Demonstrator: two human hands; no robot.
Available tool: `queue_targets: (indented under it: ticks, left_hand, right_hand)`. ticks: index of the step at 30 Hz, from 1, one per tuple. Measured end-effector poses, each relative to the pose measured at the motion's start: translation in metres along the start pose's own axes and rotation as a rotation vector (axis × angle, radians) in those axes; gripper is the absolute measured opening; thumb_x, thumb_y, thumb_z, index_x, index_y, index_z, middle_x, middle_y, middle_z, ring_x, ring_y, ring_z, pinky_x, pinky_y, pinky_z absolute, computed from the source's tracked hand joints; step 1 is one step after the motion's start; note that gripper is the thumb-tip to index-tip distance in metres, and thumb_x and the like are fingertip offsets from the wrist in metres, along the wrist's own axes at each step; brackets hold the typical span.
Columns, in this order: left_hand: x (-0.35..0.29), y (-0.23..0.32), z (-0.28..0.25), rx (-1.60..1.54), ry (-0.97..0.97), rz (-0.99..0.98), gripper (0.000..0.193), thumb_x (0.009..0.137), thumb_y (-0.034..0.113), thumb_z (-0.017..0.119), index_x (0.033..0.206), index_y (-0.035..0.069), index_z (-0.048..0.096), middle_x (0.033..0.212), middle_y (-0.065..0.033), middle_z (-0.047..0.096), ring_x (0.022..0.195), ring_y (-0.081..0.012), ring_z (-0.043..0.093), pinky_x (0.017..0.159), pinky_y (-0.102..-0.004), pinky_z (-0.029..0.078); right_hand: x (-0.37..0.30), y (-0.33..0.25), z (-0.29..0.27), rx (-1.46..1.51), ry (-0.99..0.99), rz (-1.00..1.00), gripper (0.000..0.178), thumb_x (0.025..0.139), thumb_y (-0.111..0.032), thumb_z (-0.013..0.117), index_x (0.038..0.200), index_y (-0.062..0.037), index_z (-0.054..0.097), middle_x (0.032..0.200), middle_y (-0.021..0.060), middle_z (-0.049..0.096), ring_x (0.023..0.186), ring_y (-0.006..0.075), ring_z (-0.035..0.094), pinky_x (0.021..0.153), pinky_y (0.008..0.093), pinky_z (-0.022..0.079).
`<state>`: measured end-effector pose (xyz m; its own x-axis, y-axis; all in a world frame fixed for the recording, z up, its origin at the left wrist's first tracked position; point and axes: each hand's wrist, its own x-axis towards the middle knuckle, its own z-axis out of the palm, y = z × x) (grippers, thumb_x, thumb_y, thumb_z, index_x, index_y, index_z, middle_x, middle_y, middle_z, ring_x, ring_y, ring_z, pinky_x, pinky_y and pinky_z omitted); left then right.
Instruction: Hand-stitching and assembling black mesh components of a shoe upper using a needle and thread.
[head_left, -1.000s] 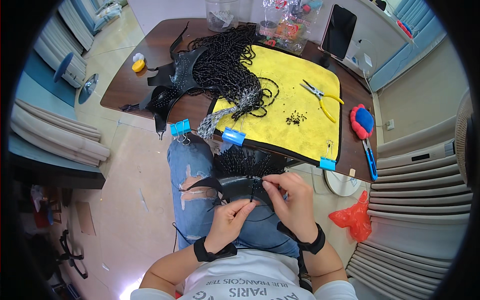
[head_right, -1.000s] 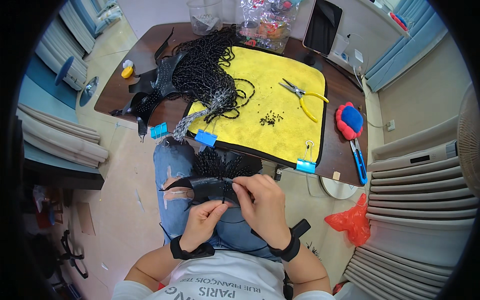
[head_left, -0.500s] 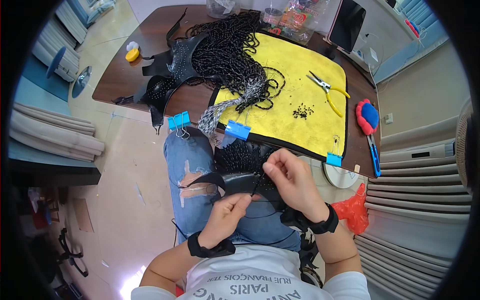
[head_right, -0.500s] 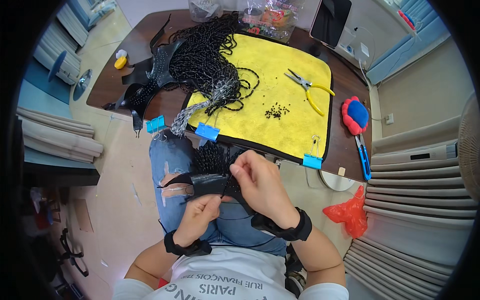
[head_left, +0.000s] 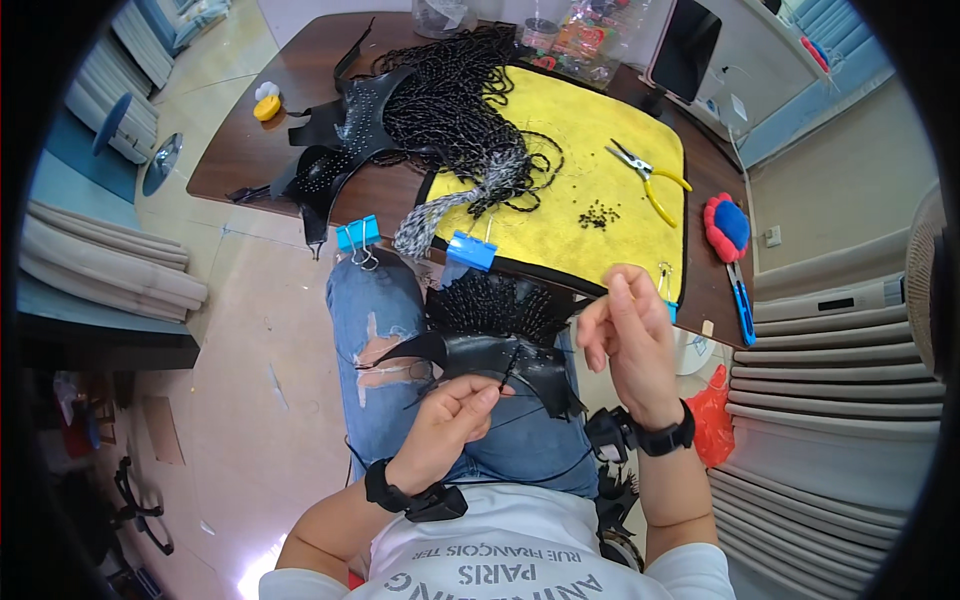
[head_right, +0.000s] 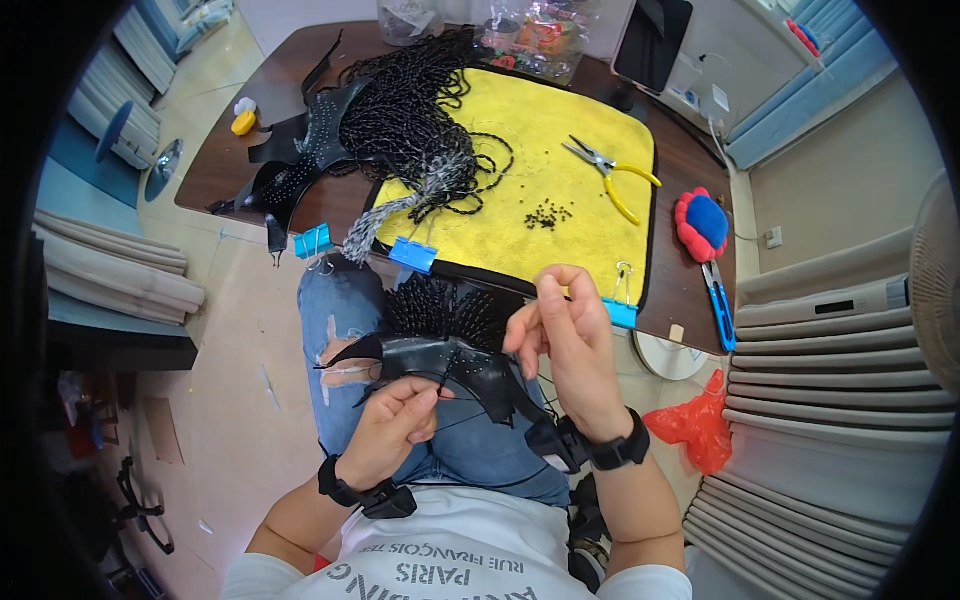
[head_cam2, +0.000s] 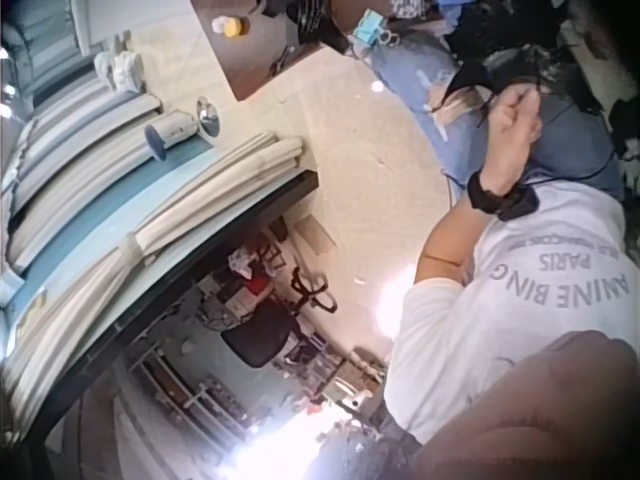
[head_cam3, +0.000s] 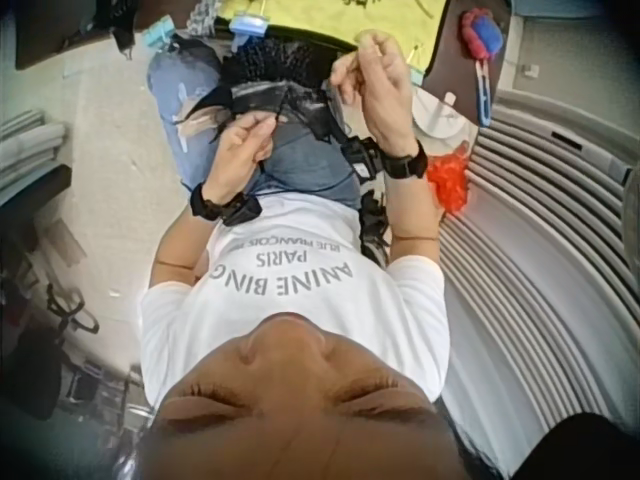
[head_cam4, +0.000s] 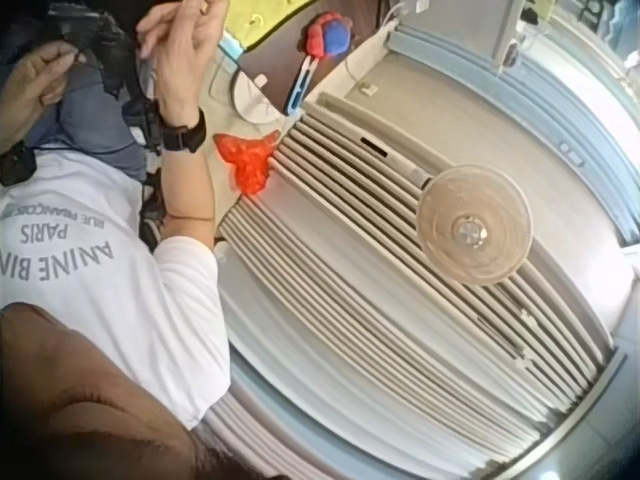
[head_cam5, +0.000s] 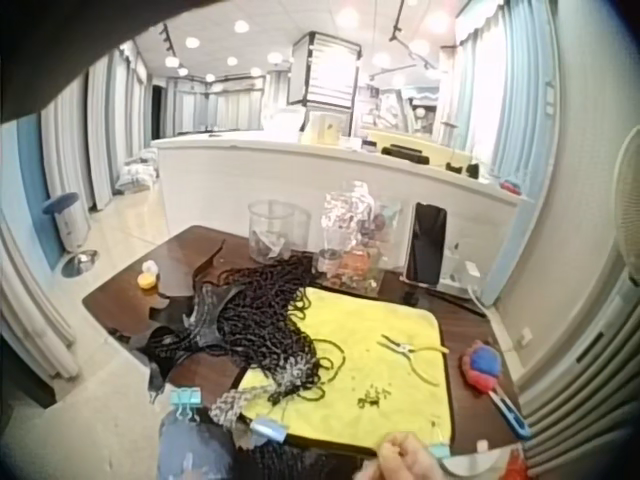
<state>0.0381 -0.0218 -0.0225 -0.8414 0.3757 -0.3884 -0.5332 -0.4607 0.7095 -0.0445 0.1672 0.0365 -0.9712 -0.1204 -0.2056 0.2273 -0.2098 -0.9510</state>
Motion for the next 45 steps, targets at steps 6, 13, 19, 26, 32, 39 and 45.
queue_targets:
  ticks: [6, 13, 19, 26, 32, 39, 45]
  left_hand:
    - [-0.001, 0.0, 0.004, -0.101, -0.024, 0.026, 0.017, 0.093, 0.015, 0.048, 0.097, 0.0, 0.056, 0.059, 0.0031, 0.04, 0.054, -0.0053, 0.032, 0.054, -0.0199, 0.028]
    - [-0.004, 0.0, 0.009, -0.125, 0.019, -0.002, 0.018, 0.093, 0.017, 0.049, 0.097, 0.001, 0.056, 0.06, 0.0045, 0.04, 0.054, -0.0048, 0.031, 0.055, -0.0203, 0.029]
    - [-0.006, 0.001, 0.011, -0.163, 0.051, -0.025, 0.016, 0.094, 0.017, 0.048, 0.096, 0.003, 0.056, 0.058, 0.0049, 0.037, 0.052, -0.0047, 0.031, 0.057, -0.0227, 0.034]
    - [-0.009, 0.011, 0.007, -0.336, 0.029, -0.18, 0.018, 0.094, 0.02, 0.048, 0.099, 0.003, 0.055, 0.058, 0.0061, 0.029, 0.049, -0.0033, 0.027, 0.045, -0.0175, 0.027]
    - [-0.011, 0.014, 0.014, -0.321, 0.06, -0.192, 0.018, 0.094, 0.02, 0.047, 0.098, 0.003, 0.055, 0.057, 0.006, 0.027, 0.048, -0.0034, 0.025, 0.042, -0.0176, 0.022]
    - [-0.014, 0.014, 0.014, -0.3, 0.108, -0.214, 0.018, 0.095, 0.018, 0.046, 0.095, 0.004, 0.057, 0.056, 0.0057, 0.028, 0.048, -0.0036, 0.025, 0.042, -0.018, 0.02]
    - [-0.014, 0.015, 0.01, -0.308, 0.13, -0.224, 0.018, 0.094, 0.017, 0.047, 0.096, 0.003, 0.058, 0.056, 0.0059, 0.028, 0.048, -0.0037, 0.026, 0.042, -0.0186, 0.02]
  right_hand:
    - [-0.011, 0.004, 0.0, -0.109, -0.117, 0.085, 0.029, 0.095, -0.025, 0.043, 0.113, -0.0024, 0.041, 0.076, 0.0115, 0.059, 0.05, 0.0136, 0.048, 0.049, 0.0196, 0.041]
    - [-0.055, 0.006, 0.011, -1.125, -0.239, -0.677, 0.027, 0.07, -0.012, 0.071, 0.093, -0.0033, 0.06, 0.102, 0.0126, 0.049, 0.07, 0.021, 0.048, 0.06, 0.03, 0.041]
    - [-0.086, 0.027, 0.002, -1.063, -0.258, -0.617, 0.021, 0.068, -0.008, 0.072, 0.087, -0.0045, 0.063, 0.091, 0.0093, 0.052, 0.069, 0.0227, 0.049, 0.061, 0.0309, 0.042]
    - [-0.111, 0.014, -0.006, -0.559, -0.506, -0.165, 0.02, 0.068, -0.005, 0.07, 0.087, -0.0037, 0.063, 0.077, 0.0078, 0.057, 0.066, 0.0234, 0.054, 0.056, 0.0313, 0.044]
    - [-0.033, 0.017, -0.018, -1.212, -0.05, -0.861, 0.026, 0.065, 0.0, 0.064, 0.091, -0.0035, 0.062, 0.083, 0.0085, 0.058, 0.069, 0.0235, 0.055, 0.057, 0.0312, 0.046]
    - [0.006, 0.024, -0.015, -1.326, -0.366, -1.045, 0.028, 0.062, -0.005, 0.058, 0.09, -0.0019, 0.06, 0.09, 0.008, 0.057, 0.075, 0.0221, 0.055, 0.06, 0.0298, 0.046]
    - [0.003, 0.014, -0.015, -1.363, -0.397, -1.023, 0.03, 0.064, -0.006, 0.057, 0.093, -0.0009, 0.06, 0.088, 0.0076, 0.056, 0.073, 0.021, 0.054, 0.059, 0.0297, 0.046]
